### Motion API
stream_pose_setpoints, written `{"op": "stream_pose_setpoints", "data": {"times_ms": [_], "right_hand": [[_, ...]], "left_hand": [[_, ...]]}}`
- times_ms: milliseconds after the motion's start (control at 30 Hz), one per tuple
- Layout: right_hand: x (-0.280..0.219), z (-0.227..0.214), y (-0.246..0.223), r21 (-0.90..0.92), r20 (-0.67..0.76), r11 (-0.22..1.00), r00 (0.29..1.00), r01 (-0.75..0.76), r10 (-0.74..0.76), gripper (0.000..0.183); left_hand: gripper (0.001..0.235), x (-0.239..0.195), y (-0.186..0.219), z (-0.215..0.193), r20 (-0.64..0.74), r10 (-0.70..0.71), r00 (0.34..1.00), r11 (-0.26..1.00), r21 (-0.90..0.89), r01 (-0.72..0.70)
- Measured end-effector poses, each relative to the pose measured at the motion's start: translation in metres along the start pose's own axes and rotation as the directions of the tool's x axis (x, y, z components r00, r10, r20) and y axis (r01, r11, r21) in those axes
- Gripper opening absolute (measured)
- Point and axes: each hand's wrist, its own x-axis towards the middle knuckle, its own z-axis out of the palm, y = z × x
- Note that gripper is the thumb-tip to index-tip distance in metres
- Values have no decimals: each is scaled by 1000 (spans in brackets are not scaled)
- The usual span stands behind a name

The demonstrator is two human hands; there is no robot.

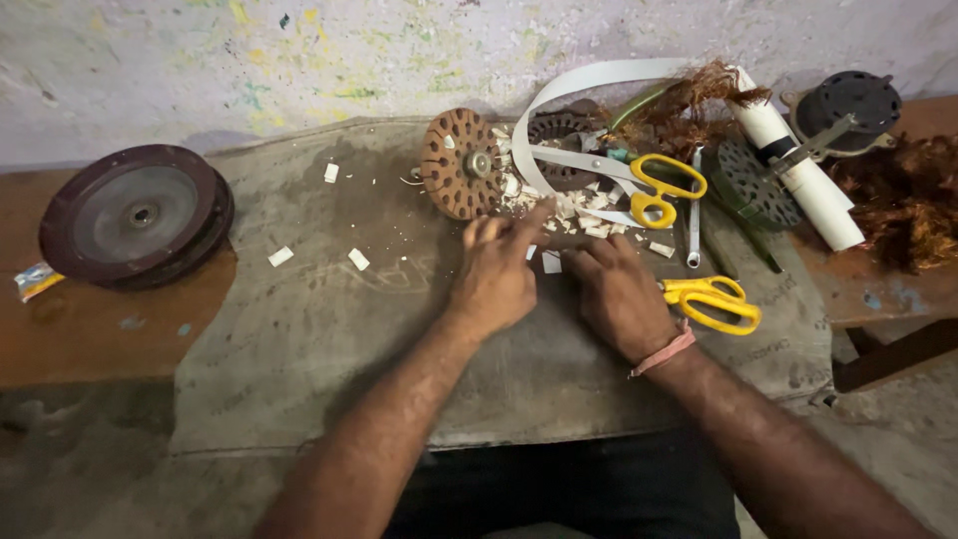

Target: The person prepares a fan stator for rewinding by clearing debris from the slots and cutting strips of white insulation paper with scissors to fit into the stator core.

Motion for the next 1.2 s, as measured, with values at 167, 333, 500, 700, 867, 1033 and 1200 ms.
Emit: {"op": "stream_pose_setpoints", "data": {"times_ms": [167, 333, 500, 700, 867, 1033, 1200], "right_hand": [[4, -4, 1, 16, 88, 998, 995, 54, -55, 44], [11, -10, -1, 54, 183, 997, 981, 48, -57, 46], [18, -9, 1, 51, 222, 998, 974, 30, -41, 53], [26, -5, 15, 48, 265, 994, 958, 100, -109, 40], [26, -13, 16, 87, 298, 983, 938, 159, -178, 28], [20, -21, 13, 111, 295, 974, 929, 199, -223, 28], [17, -26, 15, 101, 276, 957, 916, 273, -291, 37]], "left_hand": [[93, 2, -2, -2, 56, -30, 998, 999, -43, 33], [93, 7, 4, -4, 182, -87, 979, 996, 11, 87], [91, 8, 6, -4, 190, -73, 979, 997, 41, 66], [77, 3, 8, -2, 174, -46, 984, 991, 134, 23], [66, 4, 6, 0, 148, -21, 989, 990, 144, 0], [64, 2, 5, 2, 126, 8, 992, 991, 132, -25], [60, -1, 3, 6, 114, -6, 994, 996, 93, -5]]}}
